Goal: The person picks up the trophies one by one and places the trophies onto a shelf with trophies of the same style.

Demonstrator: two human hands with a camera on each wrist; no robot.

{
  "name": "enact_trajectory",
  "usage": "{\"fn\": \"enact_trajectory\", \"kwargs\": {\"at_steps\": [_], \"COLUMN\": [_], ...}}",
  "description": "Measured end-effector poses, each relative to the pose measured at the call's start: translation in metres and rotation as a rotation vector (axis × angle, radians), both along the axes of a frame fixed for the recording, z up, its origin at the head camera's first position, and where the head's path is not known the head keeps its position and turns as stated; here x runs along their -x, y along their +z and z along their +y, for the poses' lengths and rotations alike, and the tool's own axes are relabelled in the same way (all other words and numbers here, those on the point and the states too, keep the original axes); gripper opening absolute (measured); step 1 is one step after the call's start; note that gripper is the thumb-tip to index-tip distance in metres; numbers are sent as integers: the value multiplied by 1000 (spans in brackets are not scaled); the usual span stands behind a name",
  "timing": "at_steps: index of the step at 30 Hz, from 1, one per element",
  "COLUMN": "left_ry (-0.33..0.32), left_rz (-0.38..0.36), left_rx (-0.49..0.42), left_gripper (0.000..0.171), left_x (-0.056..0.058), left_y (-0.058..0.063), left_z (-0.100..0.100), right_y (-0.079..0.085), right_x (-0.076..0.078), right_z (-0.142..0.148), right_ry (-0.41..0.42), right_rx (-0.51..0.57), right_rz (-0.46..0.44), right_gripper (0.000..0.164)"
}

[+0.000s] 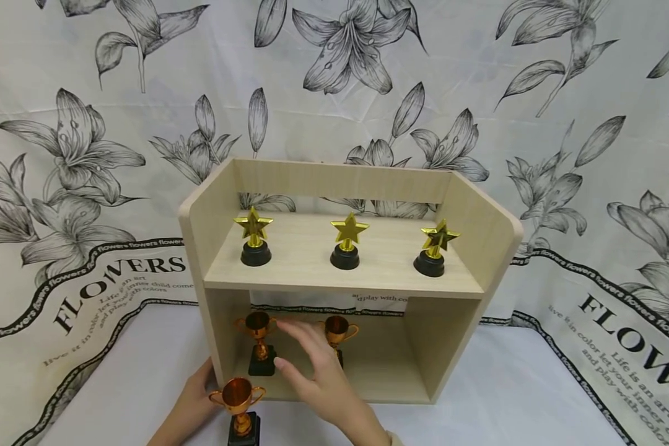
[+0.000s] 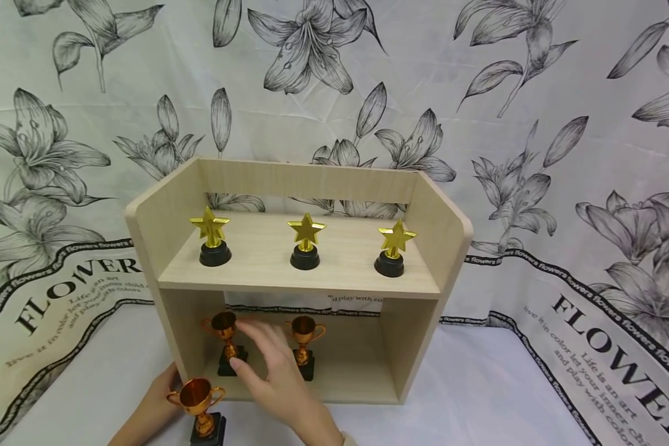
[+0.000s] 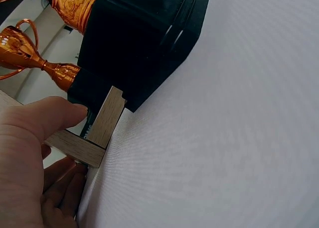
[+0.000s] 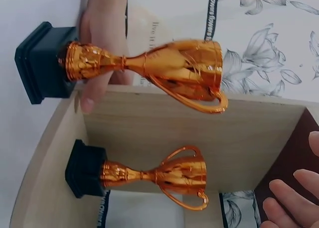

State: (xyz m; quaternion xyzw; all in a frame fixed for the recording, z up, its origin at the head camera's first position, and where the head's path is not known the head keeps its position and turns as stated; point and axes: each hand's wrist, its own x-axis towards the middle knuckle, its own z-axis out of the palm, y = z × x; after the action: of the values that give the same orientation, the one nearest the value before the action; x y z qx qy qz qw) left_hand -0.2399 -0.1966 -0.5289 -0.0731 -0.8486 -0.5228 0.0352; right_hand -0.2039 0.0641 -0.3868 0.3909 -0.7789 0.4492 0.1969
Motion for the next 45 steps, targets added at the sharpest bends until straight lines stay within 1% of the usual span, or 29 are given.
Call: {"fn": "enact_trajectory", "kwargs": {"at_steps": [2,4,8,12,15,19,24,29,31,33,36,40,42,45], "left_ry": [2,6,9,11,9,4,-14,-20,-18,-14,-19,-24,-30,-29], "left_rz": [-6,2,44,60,50,53,42,3,-7,-12,-5,-14,-11,0], "left_rx": [-7,-2,2,6,9,15,-10,-32,-35,-36,-41,-62,-78,-84], "left_gripper": [85,84,84,85,85,84,81,79,80,80,80,80,81,81], "left_x": [0,0,-1,-1,-2,-2,-2,-1,-1,-2,-2,-3,-3,-3], "left_y": [0,0,0,1,2,3,2,0,0,-1,-1,-1,-1,0], "left_z": [0,0,0,0,0,0,0,0,0,-1,-1,-2,-2,-2], "right_y": [-1,-1,-4,-10,-13,-14,-14,-19,-21,-22,-23,-24,-25,-28], "right_x": [-1,-2,-3,-3,-3,-7,-13,-16,-17,-17,-19,-21,-20,-20], "right_z": [-2,-5,-9,-13,-15,-19,-22,-26,-28,-29,-30,-32,-34,-35], "right_ry": [5,20,40,70,97,121,137,201,220,233,231,237,237,239], "right_rx": [-3,-4,-6,-15,-21,-39,-74,-78,-90,-101,-123,-142,-150,-163], "right_rz": [-7,6,48,64,65,54,-35,-126,-133,-162,-189,-257,-268,-247], "right_gripper": [48,48,48,47,47,46,46,46,45,44,44,44,43,43]}}
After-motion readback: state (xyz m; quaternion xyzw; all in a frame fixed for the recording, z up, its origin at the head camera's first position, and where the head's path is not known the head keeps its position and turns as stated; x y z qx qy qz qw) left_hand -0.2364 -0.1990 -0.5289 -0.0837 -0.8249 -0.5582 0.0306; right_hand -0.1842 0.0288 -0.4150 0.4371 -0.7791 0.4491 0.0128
